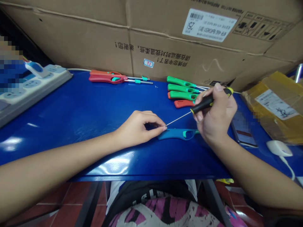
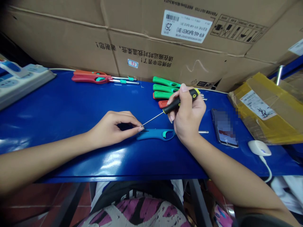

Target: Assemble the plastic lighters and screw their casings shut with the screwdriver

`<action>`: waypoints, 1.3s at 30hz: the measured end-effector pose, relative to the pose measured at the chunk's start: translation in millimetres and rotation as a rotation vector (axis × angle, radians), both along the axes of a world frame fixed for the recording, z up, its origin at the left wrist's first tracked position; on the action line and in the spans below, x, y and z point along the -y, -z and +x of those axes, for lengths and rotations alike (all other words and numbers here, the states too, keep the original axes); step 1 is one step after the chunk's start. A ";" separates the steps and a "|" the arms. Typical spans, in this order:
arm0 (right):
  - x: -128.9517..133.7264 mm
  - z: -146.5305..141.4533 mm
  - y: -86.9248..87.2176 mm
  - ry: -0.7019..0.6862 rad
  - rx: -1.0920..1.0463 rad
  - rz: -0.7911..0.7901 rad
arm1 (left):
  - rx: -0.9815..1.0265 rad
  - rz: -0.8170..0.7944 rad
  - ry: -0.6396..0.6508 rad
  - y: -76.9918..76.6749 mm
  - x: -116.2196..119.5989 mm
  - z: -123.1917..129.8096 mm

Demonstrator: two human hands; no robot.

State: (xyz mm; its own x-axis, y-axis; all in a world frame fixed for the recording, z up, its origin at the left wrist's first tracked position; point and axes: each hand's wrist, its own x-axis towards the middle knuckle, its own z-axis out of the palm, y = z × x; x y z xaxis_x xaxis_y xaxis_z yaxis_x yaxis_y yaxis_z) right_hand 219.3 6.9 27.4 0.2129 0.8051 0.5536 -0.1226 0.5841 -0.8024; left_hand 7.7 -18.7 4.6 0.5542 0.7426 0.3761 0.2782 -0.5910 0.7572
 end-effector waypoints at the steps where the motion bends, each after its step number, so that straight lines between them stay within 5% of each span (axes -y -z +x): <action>1: 0.3 -0.2 0.0 -0.003 0.006 0.001 | -0.004 0.000 0.000 -0.1 0.0 0.0; 17: 13.6 -4.6 -0.2 0.033 0.129 0.098 | -0.092 0.136 -0.042 4.4 -0.2 -2.7; 39: 27.6 -3.4 -1.3 0.086 0.338 0.225 | -0.409 0.214 0.055 4.0 -2.4 -4.2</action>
